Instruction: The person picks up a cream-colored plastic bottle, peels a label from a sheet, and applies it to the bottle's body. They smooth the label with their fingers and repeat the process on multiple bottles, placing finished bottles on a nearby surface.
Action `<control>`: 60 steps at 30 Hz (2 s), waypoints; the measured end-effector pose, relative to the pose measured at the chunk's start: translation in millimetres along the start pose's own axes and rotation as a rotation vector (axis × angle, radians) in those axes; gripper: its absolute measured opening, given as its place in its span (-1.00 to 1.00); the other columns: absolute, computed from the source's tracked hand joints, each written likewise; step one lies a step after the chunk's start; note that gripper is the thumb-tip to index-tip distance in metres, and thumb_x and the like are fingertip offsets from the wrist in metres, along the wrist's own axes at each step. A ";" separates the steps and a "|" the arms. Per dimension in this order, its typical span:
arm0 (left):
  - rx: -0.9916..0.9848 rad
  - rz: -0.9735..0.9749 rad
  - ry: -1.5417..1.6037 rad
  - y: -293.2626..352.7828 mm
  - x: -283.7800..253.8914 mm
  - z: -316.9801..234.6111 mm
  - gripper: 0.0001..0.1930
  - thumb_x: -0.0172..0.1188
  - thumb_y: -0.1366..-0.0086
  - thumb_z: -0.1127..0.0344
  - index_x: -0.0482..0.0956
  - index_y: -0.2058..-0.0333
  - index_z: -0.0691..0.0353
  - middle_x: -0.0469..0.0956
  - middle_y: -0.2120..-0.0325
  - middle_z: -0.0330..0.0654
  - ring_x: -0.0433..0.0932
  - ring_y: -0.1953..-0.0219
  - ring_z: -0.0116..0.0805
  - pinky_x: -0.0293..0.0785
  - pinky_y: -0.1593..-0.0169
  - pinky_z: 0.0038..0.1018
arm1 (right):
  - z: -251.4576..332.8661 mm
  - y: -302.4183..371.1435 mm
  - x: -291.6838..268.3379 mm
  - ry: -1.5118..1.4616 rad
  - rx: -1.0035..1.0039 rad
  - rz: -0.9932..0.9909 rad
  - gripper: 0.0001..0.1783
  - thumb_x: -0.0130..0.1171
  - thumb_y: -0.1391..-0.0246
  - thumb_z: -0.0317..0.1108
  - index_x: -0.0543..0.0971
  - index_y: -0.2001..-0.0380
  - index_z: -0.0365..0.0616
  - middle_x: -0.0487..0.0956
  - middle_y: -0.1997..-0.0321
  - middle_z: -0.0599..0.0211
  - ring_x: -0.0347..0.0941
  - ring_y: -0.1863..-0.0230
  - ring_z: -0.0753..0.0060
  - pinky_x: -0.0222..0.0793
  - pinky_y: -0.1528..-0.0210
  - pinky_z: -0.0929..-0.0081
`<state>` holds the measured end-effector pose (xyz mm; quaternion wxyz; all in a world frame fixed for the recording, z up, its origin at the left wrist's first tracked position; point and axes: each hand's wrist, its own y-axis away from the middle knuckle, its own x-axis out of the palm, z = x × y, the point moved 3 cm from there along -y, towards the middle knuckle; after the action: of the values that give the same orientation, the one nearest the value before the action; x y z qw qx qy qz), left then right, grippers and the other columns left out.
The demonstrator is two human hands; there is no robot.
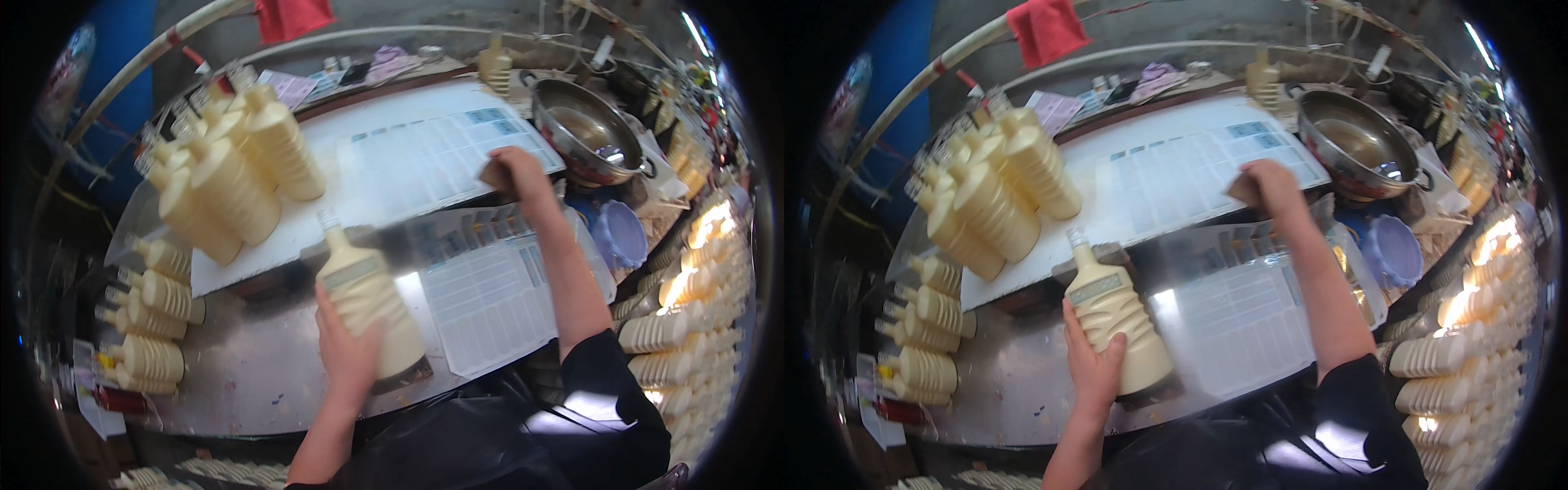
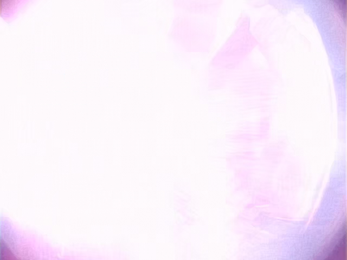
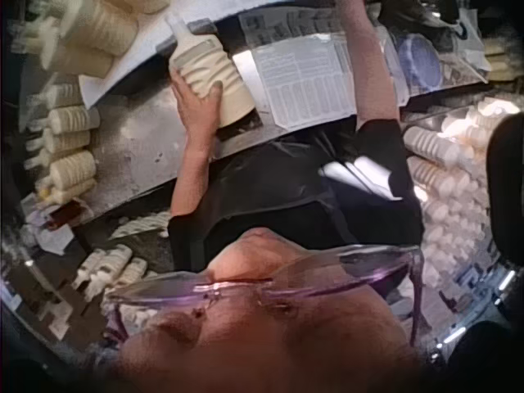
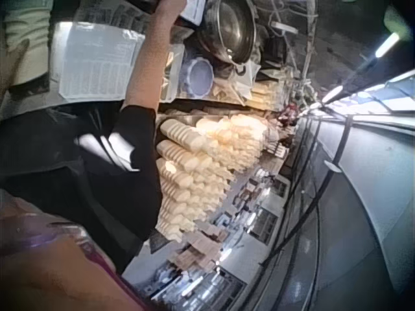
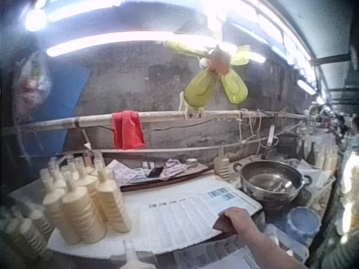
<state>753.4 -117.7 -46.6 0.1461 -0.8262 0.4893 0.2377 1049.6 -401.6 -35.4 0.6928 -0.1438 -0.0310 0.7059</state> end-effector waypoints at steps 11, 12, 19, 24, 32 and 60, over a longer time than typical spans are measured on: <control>-0.017 -0.063 0.132 0.0 7.2 11.8 0.12 0.37 -0.04 0.30 -0.12 -0.50 0.29 0.22 -0.34 0.25 0.33 -0.33 0.14 0.26 -0.37 -0.14 | -23.5 -107.2 -26.6 1.394 -0.142 0.098 -0.69 0.05 -0.10 -0.39 0.71 0.21 -0.28 0.60 0.01 -0.14 0.63 0.05 -0.17 0.55 -0.03 0.04; 0.010 -0.057 0.140 0.2 7.4 14.7 0.12 0.37 -0.04 0.30 -0.13 -0.49 0.31 0.21 -0.34 0.26 0.32 -0.34 0.14 0.26 -0.37 -0.14 | -22.3 -103.4 -22.4 1.396 -0.196 0.142 -0.70 0.03 -0.11 -0.40 0.71 0.23 -0.25 0.61 0.03 -0.10 0.63 0.07 -0.14 0.55 0.01 0.03; 0.076 -0.047 0.223 0.4 9.1 13.0 0.09 0.36 -0.07 0.26 -0.12 -0.48 0.38 0.21 -0.34 0.30 0.30 -0.35 0.17 0.22 -0.39 -0.14 | 10.6 -10.8 -28.4 1.225 -0.319 0.371 -0.66 0.04 -0.11 -0.40 0.67 0.08 -0.15 0.60 0.04 0.03 0.57 0.01 -0.09 0.49 -0.02 0.05; 0.102 -0.053 0.181 -0.6 9.0 11.6 0.07 0.35 -0.10 0.21 -0.11 -0.48 0.37 0.19 -0.36 0.30 0.28 -0.36 0.18 0.19 -0.40 -0.12 | 20.1 -28.5 -18.7 1.200 -0.232 0.091 -0.68 0.04 -0.12 -0.39 0.67 0.10 -0.18 0.59 0.08 0.02 0.57 0.04 -0.08 0.49 -0.02 0.01; 0.096 -0.086 0.257 26.1 12.7 31.9 -0.02 0.28 -0.17 0.18 -0.04 -0.44 0.44 0.18 -0.33 0.29 0.26 -0.34 0.20 0.14 -0.41 -0.09 | 8.1 -51.2 14.0 1.354 -0.181 0.390 -0.63 0.07 -0.08 -0.42 0.65 0.05 -0.19 0.56 -0.03 0.07 0.57 0.00 -0.07 0.51 -0.03 0.06; 0.071 -0.037 0.652 50.9 4.8 52.5 -0.22 0.28 -0.24 0.18 0.17 -0.34 0.37 0.29 -0.24 0.08 0.29 -0.29 -0.09 0.19 -0.39 -0.18 | 100.9 265.7 111.6 0.634 -1.115 0.534 -0.67 0.24 0.06 -0.42 0.64 0.16 -0.23 0.62 0.17 0.32 0.57 0.48 0.43 0.46 0.50 0.41</control>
<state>697.5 -120.8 -93.9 0.0147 -0.8621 0.5031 -0.0590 767.5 -285.8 -21.3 0.2937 -0.6801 -0.1488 0.6550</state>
